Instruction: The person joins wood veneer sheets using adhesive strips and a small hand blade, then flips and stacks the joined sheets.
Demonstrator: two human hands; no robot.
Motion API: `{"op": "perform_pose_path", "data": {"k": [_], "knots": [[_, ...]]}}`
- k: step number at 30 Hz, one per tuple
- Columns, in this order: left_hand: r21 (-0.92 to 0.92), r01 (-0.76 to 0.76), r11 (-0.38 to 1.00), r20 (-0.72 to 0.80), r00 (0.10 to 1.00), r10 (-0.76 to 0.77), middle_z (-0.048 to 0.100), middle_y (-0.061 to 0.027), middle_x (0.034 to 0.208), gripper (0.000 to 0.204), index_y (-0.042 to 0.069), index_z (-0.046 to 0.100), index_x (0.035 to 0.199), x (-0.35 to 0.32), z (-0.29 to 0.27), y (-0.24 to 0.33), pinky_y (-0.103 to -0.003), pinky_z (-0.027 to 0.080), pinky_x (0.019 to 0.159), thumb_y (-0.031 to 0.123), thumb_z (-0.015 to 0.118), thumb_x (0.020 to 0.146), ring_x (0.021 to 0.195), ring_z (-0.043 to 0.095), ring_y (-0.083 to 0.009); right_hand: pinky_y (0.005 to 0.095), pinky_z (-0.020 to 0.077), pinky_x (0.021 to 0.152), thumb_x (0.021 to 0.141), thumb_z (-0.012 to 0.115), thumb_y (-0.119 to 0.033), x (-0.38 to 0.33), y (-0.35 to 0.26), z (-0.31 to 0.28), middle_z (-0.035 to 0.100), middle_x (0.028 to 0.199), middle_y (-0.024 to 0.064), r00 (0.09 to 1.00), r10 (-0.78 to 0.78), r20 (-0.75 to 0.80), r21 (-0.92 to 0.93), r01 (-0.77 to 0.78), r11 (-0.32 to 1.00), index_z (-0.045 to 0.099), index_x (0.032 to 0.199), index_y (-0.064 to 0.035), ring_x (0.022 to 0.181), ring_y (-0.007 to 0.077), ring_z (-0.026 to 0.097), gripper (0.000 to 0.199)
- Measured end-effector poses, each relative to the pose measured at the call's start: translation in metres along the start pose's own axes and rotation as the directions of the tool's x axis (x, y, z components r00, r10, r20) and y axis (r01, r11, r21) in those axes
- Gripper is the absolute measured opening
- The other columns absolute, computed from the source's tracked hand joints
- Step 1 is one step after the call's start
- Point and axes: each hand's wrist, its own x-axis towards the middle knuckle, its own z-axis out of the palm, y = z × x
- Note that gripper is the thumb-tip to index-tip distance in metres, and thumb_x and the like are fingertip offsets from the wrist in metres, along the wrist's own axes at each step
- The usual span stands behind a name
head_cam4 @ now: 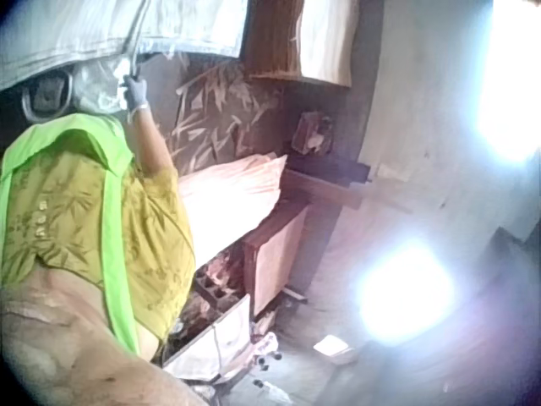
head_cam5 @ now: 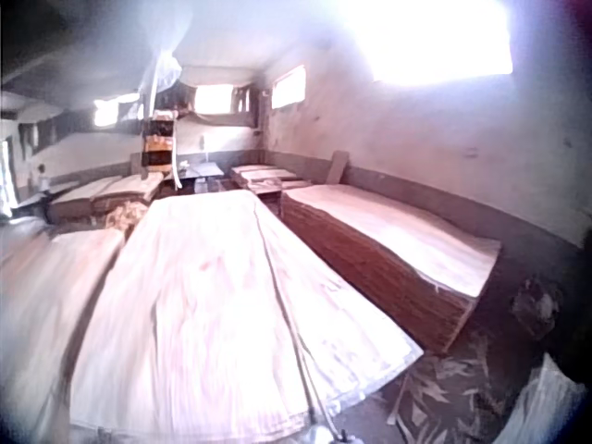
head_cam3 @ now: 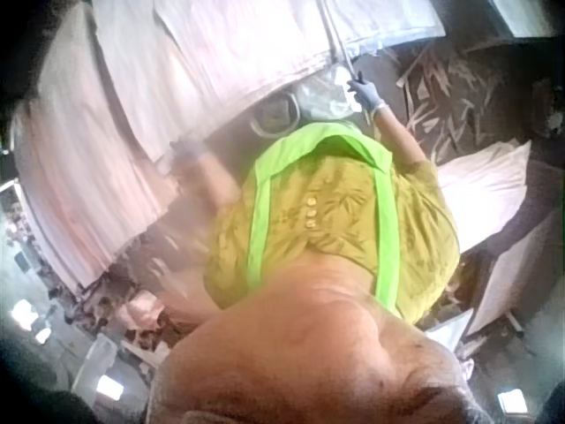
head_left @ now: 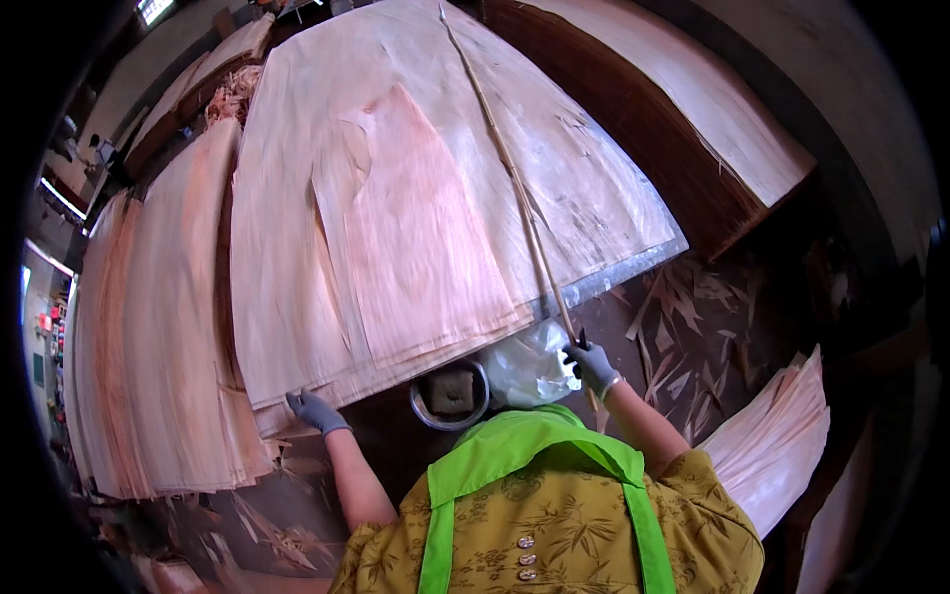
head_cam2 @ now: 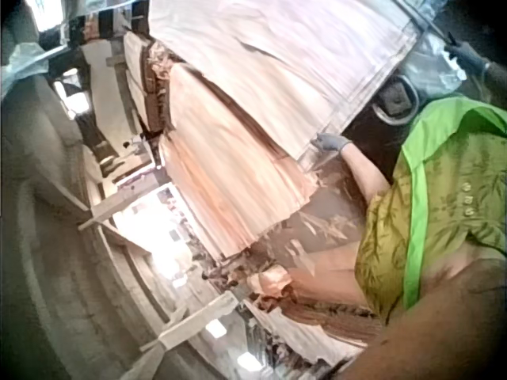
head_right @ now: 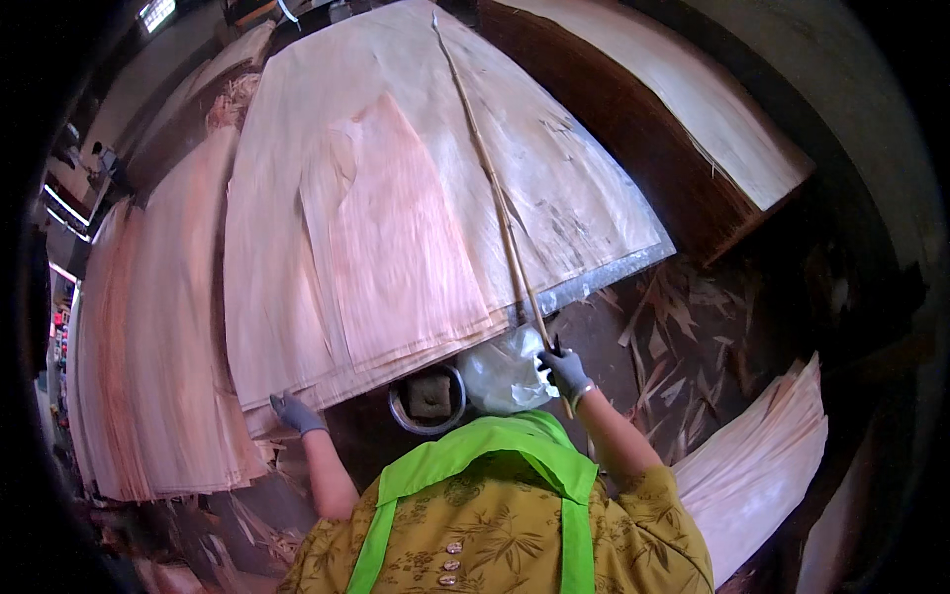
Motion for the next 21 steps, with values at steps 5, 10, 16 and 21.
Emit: {"op": "perform_pose_path", "data": {"k": [5, 10, 16, 21], "knots": [[0.259, -0.285, 0.923, 0.260, 0.941, 0.218, 0.043, -0.0138, 0.133, 0.046, -0.002, 0.041, 0.129, -0.110, 0.088, 0.065, -0.031, 0.036, 0.099, -0.001, 0.053, 0.085, 0.122, 0.042, -0.0225, 0.0248, 0.0375, 0.047, 0.080, 0.067, -0.017, -0.019, 0.051, -0.051, 0.055, 0.060, -0.0008, 0.873, -0.327, -0.363, -0.344, 0.201, 0.917, 0.063, 0.079, -0.0001, 0.052, 0.0071, 0.047, 0.017], [0.141, -0.616, 0.775, 0.689, 0.624, 0.370, 0.043, -0.0151, 0.133, 0.049, 0.002, 0.045, 0.127, -0.226, 0.152, 0.066, -0.035, 0.032, 0.103, 0.006, 0.059, 0.080, 0.123, 0.041, -0.0267, 0.0290, 0.0412, 0.054, 0.079, 0.068, -0.022, -0.044, 0.041, -0.078, 0.058, 0.061, 0.0040, 0.861, -0.396, -0.318, -0.504, 0.200, 0.840, 0.064, 0.082, -0.0001, 0.058, 0.0090, 0.049, 0.022], [0.142, -0.747, 0.650, 0.819, 0.457, 0.347, 0.041, -0.0212, 0.132, 0.052, 0.003, 0.046, 0.124, -0.357, 0.216, 0.077, -0.041, 0.034, 0.100, 0.016, 0.063, 0.077, 0.121, 0.041, -0.0343, 0.0250, 0.0359, 0.049, 0.080, 0.069, -0.019, -0.063, 0.050, -0.127, 0.050, 0.060, -0.0046, 0.950, -0.259, -0.176, -0.225, 0.218, 0.950, 0.061, 0.076, 0.0023, 0.057, 0.0045, 0.041, 0.023], [0.094, -0.808, 0.582, 0.826, 0.389, 0.407, 0.042, -0.0207, 0.131, 0.051, 0.003, 0.046, 0.125, -0.461, 0.266, 0.094, -0.041, 0.033, 0.100, 0.016, 0.061, 0.077, 0.120, 0.041, -0.0344, 0.0249, 0.0356, 0.050, 0.079, 0.069, -0.018, -0.059, 0.034, -0.219, 0.050, 0.061, -0.0058, 0.964, -0.261, -0.059, -0.237, 0.241, 0.941, 0.062, 0.080, 0.0029, 0.059, 0.0046, 0.041, 0.021]]}}
